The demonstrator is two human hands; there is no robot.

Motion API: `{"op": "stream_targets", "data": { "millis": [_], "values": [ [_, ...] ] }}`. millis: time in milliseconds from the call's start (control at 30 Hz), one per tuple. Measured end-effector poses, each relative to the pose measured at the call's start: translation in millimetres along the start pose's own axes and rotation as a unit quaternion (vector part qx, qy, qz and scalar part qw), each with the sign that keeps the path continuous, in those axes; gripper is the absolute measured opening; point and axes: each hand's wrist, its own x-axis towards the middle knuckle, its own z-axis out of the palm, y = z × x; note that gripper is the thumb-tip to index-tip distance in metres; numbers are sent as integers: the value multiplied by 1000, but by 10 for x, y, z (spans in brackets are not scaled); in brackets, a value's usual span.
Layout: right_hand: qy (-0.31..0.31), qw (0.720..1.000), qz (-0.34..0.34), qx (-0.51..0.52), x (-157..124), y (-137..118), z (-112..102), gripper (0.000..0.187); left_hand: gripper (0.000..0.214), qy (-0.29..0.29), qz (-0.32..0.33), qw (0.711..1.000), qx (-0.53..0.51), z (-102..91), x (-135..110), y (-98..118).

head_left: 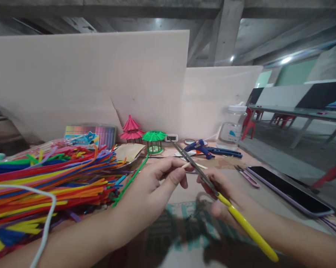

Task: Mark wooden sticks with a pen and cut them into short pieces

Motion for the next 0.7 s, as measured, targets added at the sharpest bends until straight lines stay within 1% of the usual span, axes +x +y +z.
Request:
{"op": "stream_targets", "data": {
  "millis": [167, 267, 367, 433, 533, 600, 700],
  "values": [
    [-8, 999, -24, 31, -17, -18, 11, 44, 12, 18, 6, 1000, -7, -2, 32, 44],
    [-16, 999, -18, 36, -18, -45, 12, 44, 11, 30, 6, 1000, -4, -4, 39, 75],
    [-19, 999, -7, 41, -9, -60, 12, 46, 14, 30, 4, 1000, 8, -15, 40, 93],
    [-13, 999, -11, 44, -5, -51, 14, 47, 18, 30, 20, 999, 26, -29, 40, 100],
    [-1, 999, -19, 33, -6, -31, 12, 45, 25, 34, 49, 995, 81, -59, 41, 114],
    [8, 1000, -17, 21, -9, -39, 8, 45, 25, 36, 61, 991, 117, -77, 41, 121],
    [14, 1000, -4, 15, -10, -104, 2, 45, 21, 30, 70, 987, 141, -90, 42, 122]
  ]
}}
